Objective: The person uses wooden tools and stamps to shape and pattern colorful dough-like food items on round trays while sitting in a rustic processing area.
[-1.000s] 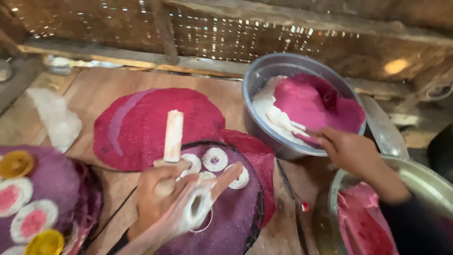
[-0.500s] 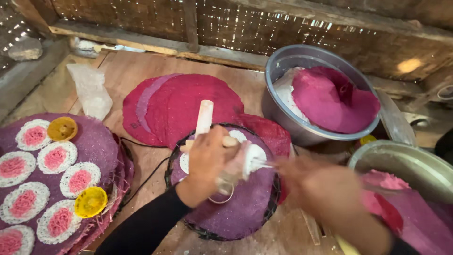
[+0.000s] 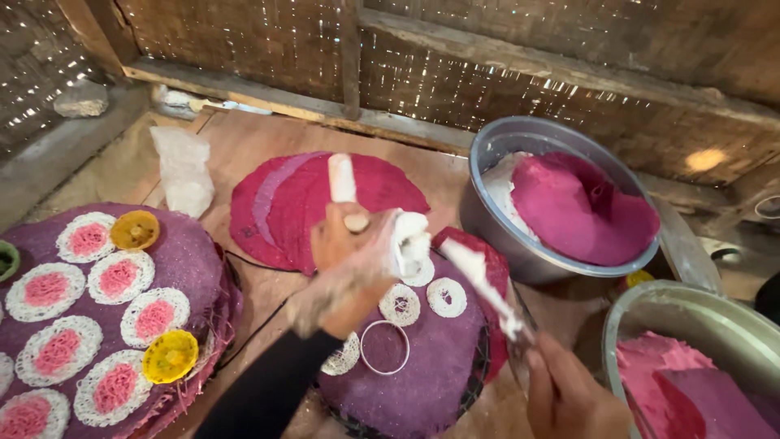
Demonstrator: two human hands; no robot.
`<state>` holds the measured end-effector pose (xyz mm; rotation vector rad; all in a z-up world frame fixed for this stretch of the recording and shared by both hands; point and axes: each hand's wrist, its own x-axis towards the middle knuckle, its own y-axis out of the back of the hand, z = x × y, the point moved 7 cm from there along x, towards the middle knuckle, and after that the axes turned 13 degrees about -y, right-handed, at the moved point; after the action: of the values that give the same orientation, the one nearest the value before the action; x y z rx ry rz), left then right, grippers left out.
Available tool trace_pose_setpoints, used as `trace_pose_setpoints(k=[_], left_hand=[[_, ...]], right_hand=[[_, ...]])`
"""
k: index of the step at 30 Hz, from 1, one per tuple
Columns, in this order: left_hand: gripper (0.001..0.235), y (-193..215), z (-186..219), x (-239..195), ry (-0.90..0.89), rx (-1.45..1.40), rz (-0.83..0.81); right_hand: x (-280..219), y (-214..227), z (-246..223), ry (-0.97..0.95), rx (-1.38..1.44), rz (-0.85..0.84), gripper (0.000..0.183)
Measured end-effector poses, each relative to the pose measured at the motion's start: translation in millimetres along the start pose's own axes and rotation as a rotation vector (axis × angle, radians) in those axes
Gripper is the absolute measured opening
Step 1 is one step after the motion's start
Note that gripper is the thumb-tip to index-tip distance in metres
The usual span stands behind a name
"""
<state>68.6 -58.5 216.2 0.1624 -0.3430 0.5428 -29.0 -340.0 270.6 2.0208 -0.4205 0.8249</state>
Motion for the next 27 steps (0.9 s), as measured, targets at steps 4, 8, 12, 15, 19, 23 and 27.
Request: trace_pose_setpoints(k=[4,8,12,15,19,23,27], left_hand=[[0.053,-23,4,-18,-0.108,-0.39,0.278],[0.048,-21,41,-30,-0.606,0.348,0.333],[0.041,-18,48,-25,-0.794,0.712,0.218],[0.044,1,23,4,-0.435,0.339,0.121],[0.043,24,10,10,-0.265,0.045,0.122],[0.042,49,6,4,-0.261,-0.283,0.016],[0.041,47,1,12,-0.231,-0.673,-0.191]], right_hand=[[-21,-63,30,-0.383,0.241,-0.082,0.023],[-40,-85,29,-0.275,0.331,-0.107,0.024],[-54,-85,31,-0.312,0.269,-0.312,0.027],[-43,-81,44,-0.326,0.348,-0.391,0.025],[19,-65,137,-0.503,0.174,-0.251,0.029],[131,-113,200,-0.287,-0.121,-0.313,0.034],[151,-150,175,-0.186,-0.103,-0.386,0.033]])
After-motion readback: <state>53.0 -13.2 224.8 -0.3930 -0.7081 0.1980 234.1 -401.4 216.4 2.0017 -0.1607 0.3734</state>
